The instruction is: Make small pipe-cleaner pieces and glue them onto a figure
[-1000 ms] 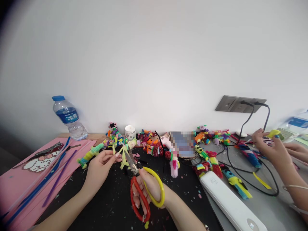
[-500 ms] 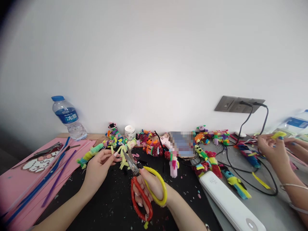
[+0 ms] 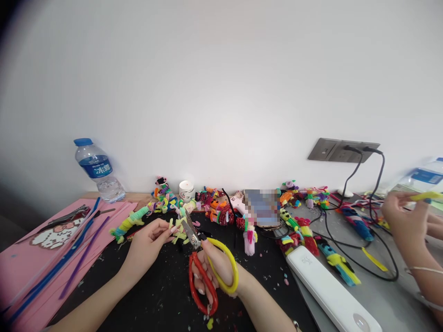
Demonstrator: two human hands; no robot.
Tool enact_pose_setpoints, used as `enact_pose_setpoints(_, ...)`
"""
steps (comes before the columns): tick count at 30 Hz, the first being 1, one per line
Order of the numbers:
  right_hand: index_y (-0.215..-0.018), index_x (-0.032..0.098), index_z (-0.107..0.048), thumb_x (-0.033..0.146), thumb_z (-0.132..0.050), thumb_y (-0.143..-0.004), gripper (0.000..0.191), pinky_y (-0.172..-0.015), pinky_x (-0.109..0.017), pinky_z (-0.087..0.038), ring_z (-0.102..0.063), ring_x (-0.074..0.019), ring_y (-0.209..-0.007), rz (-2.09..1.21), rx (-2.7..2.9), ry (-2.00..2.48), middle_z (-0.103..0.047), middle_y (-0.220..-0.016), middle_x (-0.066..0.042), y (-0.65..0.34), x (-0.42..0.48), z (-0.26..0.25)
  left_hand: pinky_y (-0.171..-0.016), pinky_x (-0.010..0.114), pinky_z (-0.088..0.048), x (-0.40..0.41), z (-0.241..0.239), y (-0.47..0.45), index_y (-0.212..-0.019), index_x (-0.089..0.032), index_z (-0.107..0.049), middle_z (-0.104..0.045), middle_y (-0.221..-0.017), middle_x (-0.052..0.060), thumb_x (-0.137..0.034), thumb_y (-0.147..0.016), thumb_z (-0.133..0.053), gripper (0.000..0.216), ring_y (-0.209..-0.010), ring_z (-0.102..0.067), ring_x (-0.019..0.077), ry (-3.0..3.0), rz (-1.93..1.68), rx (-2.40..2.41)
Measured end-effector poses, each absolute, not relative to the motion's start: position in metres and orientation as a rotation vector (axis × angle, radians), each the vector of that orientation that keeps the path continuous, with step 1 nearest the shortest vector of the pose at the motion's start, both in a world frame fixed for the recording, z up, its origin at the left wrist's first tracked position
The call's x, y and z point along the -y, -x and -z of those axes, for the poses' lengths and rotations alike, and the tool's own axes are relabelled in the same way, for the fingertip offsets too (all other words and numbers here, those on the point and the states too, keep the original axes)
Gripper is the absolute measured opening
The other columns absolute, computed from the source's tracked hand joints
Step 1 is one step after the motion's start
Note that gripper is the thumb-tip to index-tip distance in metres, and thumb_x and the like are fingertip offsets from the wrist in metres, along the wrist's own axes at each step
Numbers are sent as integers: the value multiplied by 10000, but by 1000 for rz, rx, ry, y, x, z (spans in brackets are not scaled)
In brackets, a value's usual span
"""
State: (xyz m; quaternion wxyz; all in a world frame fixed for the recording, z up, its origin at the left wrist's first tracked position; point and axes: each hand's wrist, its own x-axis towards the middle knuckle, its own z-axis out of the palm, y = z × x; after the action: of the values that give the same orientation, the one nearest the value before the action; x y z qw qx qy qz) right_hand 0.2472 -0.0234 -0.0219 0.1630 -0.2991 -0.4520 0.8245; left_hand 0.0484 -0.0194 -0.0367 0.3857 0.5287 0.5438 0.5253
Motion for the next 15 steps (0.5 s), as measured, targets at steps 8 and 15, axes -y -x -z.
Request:
enact_pose_setpoints(8, -543, 167, -449, 644, -203, -857, 622, -295, -202, -405, -224, -22, -163, -2354, 1138, 940, -378, -301, 55, -241, 29, 15, -690, 294, -527, 20, 37, -48, -662, -185, -537, -604, -676, -13, -328, -760, -575, 177, -684, -607, 163, -1405, -1326, -1419)
enact_pose_setpoints(15, -520, 168, -399, 636, -54, -866, 677, -289, -219, -415, -237, -39, -160, -2523, 973, 946, -355, -289, 57, -238, 28, 15, -684, 294, -538, 19, 35, -49, -651, -182, -530, -582, -655, -20, -337, -744, -593, 192, -682, -598, 157, -1328, -1324, -1381)
